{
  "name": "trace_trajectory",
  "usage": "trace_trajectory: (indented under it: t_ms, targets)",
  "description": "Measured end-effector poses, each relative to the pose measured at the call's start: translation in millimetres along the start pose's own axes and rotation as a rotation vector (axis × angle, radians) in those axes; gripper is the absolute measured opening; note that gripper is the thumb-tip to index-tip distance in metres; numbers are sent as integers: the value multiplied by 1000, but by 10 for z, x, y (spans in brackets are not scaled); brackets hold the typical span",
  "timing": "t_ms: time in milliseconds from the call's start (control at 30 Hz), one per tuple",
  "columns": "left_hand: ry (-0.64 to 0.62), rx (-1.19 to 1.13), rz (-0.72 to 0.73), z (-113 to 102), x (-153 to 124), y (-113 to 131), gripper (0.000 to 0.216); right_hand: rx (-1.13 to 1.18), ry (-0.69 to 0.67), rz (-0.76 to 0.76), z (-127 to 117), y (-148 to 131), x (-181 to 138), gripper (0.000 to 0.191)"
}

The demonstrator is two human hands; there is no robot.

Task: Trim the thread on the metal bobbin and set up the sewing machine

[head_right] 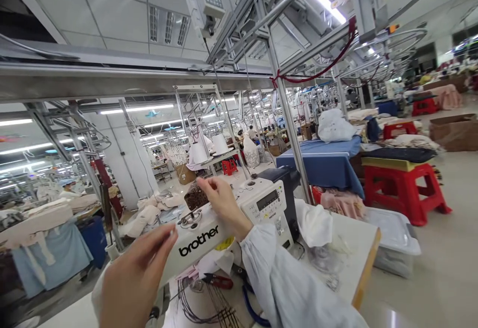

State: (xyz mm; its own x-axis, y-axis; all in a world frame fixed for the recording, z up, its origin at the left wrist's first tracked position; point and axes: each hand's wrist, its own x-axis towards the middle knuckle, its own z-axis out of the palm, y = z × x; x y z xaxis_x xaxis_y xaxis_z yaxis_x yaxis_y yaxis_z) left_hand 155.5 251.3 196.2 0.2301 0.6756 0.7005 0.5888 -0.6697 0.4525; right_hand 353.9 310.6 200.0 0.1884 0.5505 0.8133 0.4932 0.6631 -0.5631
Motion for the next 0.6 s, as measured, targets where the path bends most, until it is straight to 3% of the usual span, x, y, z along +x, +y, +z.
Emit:
trace_trajectory:
  t_ms: [33, 100, 200, 333, 467, 600]
  targets:
    - [41, 53, 129, 107, 207, 4, 25, 58, 24, 5, -18, 26, 3, 35]
    - [39, 75, 210, 296, 481, -6, 28, 166, 43, 0, -56, 63, 0, 34]
    - [-20, 79, 269, 452, 572, -70, 34, 311, 58, 7, -100, 78, -14, 33]
    - [-109, 93, 304, 446, 472, -173, 44, 451, 65, 37, -117, 34, -20, 35]
    - [-185, 109, 252, 364, 434, -171, 55, 493, 85, 66, -162, -82, -29, 36]
    - [-201, 54, 152, 295, 451, -34, 41, 456, 23, 47, -309, -245, -44, 36]
